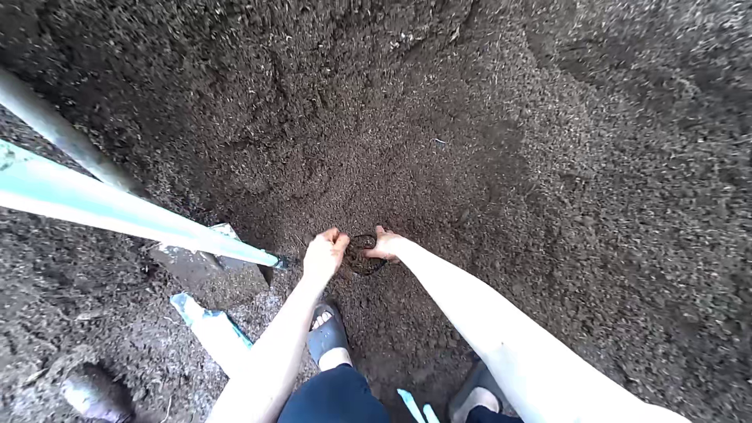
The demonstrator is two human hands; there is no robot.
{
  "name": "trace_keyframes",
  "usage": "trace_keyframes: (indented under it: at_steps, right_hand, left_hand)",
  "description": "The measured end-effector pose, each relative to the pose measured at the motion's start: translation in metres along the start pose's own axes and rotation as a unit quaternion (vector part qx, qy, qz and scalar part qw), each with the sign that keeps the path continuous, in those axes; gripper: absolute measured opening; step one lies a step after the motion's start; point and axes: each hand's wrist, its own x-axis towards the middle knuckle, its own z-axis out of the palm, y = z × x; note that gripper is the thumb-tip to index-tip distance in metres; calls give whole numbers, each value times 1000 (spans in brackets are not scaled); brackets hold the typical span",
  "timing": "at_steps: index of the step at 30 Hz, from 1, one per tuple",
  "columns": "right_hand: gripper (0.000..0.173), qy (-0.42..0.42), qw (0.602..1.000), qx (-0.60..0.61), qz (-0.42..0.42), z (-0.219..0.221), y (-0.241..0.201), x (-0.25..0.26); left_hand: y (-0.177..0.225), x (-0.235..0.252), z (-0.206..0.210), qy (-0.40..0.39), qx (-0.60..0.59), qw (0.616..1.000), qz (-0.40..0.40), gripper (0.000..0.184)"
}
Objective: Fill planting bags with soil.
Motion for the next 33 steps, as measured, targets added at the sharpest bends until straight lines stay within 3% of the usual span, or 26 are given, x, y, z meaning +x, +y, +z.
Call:
trace_keyframes:
  at_steps: [4,8,11,15,18,21,23,26,28,30,33]
  right_hand:
    - [75,-108,973,203,-39,-23,28,-11]
    - [64,-131,966,220,-23,-24,33,-6]
    - [60,-128,972,193,-25,-23,26,-6]
    - [59,-103,986,127,-42,-15,24,5]
    - [55,-38,997,-1,-72,-4,27,13]
    - [51,3,984,-147,-105,-3,21,1]
    - [57,-6,979,-165,-124,-19,11,-7]
    - [69,-45,989,-56,-129,-34,4,-9]
    - [73,-70,990,-31,-117,-30,-4,-4]
    - [73,-86,989,-48,-110,-25,-18,-1]
    - [67,-91,981,-117,-126,-25,-31,10]
  left_hand:
    - [-19,6,-1,-92,-33,990,-103,73]
    - [-43,3,45,-186,-218,928,-237,82]
    - [-39,8,58,-188,-289,904,-254,77]
    - [-22,8,60,-154,-224,936,-221,71]
    - [-8,3,60,-134,-182,954,-197,68]
    - [-13,5,71,-114,-166,964,-176,70]
    - [-16,7,70,-98,-191,961,-176,67]
    - [-26,-4,78,-100,-388,879,-258,68]
    - [-26,-19,80,-138,-434,837,-304,82]
    - [-21,-22,87,-139,-499,800,-302,84]
    - [-12,-10,95,-52,-603,751,-265,76]
